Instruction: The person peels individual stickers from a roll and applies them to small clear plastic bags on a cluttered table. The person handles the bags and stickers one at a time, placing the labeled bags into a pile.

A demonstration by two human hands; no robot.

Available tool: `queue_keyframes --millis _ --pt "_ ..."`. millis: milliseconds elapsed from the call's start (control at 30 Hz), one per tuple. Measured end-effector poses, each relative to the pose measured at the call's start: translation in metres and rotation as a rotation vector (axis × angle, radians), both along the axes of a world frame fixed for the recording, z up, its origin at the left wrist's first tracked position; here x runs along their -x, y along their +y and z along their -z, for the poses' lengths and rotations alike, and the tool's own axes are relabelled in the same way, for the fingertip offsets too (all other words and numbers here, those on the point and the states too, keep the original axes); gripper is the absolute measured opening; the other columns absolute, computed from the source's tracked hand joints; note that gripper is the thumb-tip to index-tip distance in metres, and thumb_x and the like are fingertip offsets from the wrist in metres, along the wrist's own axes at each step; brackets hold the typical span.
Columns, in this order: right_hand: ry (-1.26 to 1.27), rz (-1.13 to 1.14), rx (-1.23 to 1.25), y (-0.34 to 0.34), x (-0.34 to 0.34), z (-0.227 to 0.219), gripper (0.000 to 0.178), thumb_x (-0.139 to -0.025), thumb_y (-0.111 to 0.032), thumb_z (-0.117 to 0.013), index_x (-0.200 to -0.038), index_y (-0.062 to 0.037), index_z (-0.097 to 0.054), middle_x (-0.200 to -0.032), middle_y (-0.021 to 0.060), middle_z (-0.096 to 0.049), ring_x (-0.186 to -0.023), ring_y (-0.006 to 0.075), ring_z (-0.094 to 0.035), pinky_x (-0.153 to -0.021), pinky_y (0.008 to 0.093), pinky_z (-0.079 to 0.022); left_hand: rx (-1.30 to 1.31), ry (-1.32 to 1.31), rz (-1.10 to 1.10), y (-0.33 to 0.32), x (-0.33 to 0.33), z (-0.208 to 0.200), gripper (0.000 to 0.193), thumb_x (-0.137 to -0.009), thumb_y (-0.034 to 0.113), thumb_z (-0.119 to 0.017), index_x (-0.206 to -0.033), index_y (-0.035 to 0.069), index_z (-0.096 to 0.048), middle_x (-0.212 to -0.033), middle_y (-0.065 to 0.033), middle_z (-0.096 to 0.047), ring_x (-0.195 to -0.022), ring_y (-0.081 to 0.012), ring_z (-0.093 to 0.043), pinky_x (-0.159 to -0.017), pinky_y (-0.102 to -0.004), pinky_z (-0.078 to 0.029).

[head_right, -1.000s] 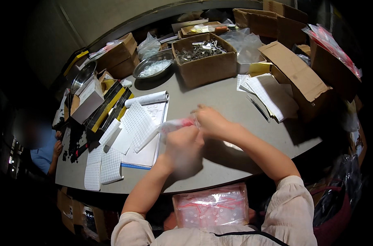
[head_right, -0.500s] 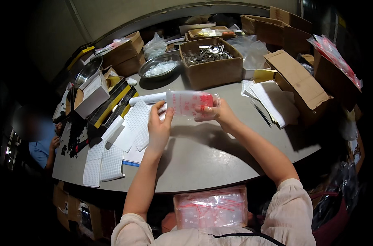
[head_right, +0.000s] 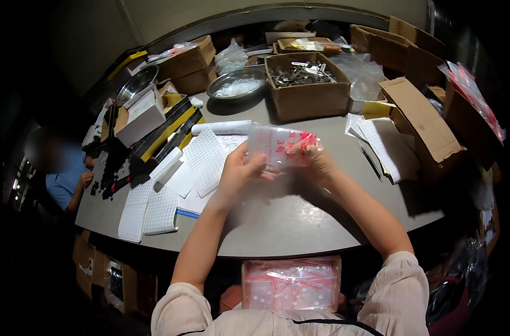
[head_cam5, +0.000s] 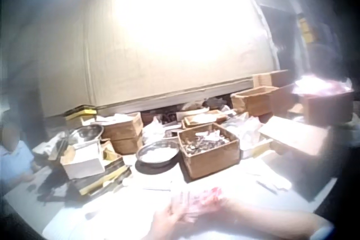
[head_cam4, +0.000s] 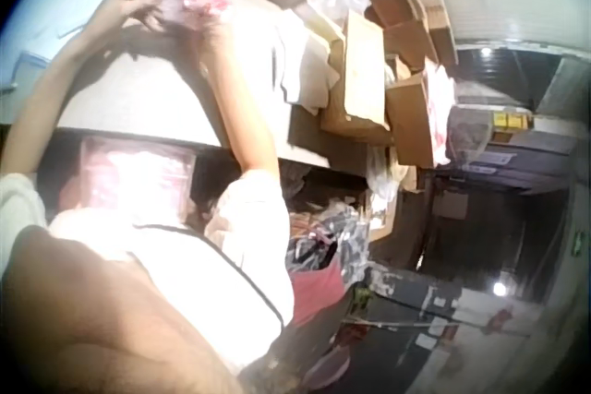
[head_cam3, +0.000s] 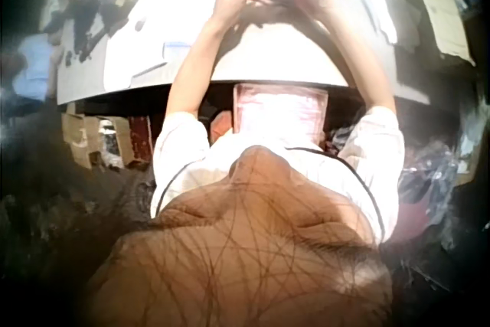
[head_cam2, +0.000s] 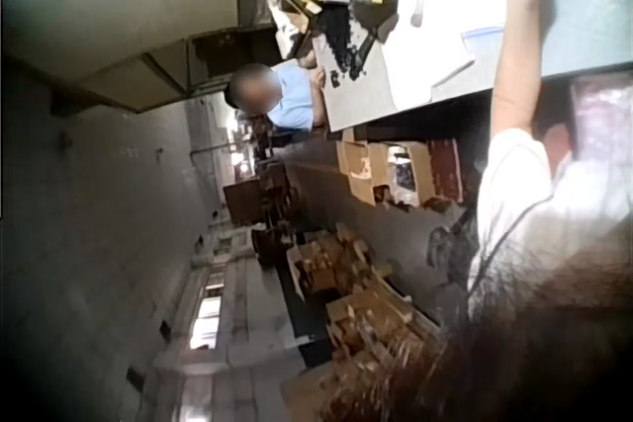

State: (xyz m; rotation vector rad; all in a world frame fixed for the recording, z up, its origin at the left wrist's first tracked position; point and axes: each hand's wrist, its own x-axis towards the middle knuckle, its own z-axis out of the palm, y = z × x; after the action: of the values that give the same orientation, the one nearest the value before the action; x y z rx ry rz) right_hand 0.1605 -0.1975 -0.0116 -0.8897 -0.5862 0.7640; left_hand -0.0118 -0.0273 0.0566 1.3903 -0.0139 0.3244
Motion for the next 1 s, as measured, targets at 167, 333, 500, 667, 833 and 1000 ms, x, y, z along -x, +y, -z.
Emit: queue_keyframes --millis 167,333,500,667,833,1000 --pt "-0.103 -0.005 0.187 0.001 0.024 -0.049 0.052 -0.08 -0.023 -0.085 -0.124 -0.0027 -0.066 -0.11 0.0066 -0.072 -0.105 0.0192 -0.069 -0.099 0.0388 -0.053 -0.075 0.199 0.045 0.036 0.012 0.001 0.025 -0.107 0.009 -0.052 -0.122 -0.008 -0.063 -0.102 -0.0194 -0.072 -0.077 -0.0216 -0.075 -0.064 -0.0305 -0.063" --pt "-0.074 -0.206 0.059 -0.019 -0.011 -0.042 0.052 -0.085 -0.024 -0.083 -0.128 -0.0017 -0.063 -0.115 0.006 -0.07 -0.109 0.0185 -0.067 -0.1 0.0389 -0.054 -0.177 0.133 -0.122 0.061 0.035 -0.019 0.023 -0.106 0.007 -0.053 -0.117 -0.004 -0.07 -0.09 -0.0153 -0.074 -0.073 -0.0172 -0.074 -0.062 -0.0277 -0.061" --pt "-0.513 -0.1 0.693 -0.006 0.009 -0.043 0.052 -0.087 -0.023 -0.081 -0.131 -0.0042 -0.059 -0.114 0.0054 -0.069 -0.11 0.0201 -0.067 -0.1 0.0395 -0.054 -0.381 0.041 -0.455 0.059 0.098 -0.03 0.024 -0.102 0.001 -0.052 -0.113 -0.006 -0.072 -0.092 -0.0136 -0.075 -0.079 -0.0179 -0.076 -0.07 -0.0286 -0.062" --pt "0.015 -0.267 0.016 -0.026 -0.005 -0.059 0.036 -0.096 -0.034 -0.066 -0.121 -0.0087 -0.061 -0.103 0.0009 -0.066 -0.093 0.0152 -0.066 -0.083 0.0307 -0.053 -0.073 -0.057 -0.64 0.092 0.188 -0.011 0.028 -0.103 0.013 -0.053 -0.118 -0.005 -0.068 -0.097 -0.0181 -0.075 -0.078 -0.0207 -0.074 -0.072 -0.0312 -0.061" --pt "-0.359 -0.082 0.377 -0.015 -0.046 0.011 0.046 -0.095 -0.042 -0.067 -0.126 -0.0093 -0.058 -0.11 0.0088 -0.068 -0.107 0.0224 -0.069 -0.095 0.0449 -0.056 0.079 -0.097 -0.924 0.108 0.281 0.012 0.03 -0.105 0.018 -0.055 -0.124 -0.002 -0.064 -0.1 -0.0177 -0.075 -0.08 -0.0204 -0.073 -0.073 -0.0304 -0.059" --pt "-0.081 -0.45 0.077 -0.014 -0.065 0.022 0.057 -0.089 -0.037 -0.074 -0.135 -0.0077 -0.056 -0.124 0.0125 -0.066 -0.114 0.0235 -0.065 -0.099 0.0464 -0.055 0.357 -0.304 -1.269 0.134 0.376 0.06 0.026 -0.106 0.018 -0.057 -0.127 0.003 -0.061 -0.112 -0.0142 -0.073 -0.087 -0.0185 -0.071 -0.075 -0.029 -0.057"
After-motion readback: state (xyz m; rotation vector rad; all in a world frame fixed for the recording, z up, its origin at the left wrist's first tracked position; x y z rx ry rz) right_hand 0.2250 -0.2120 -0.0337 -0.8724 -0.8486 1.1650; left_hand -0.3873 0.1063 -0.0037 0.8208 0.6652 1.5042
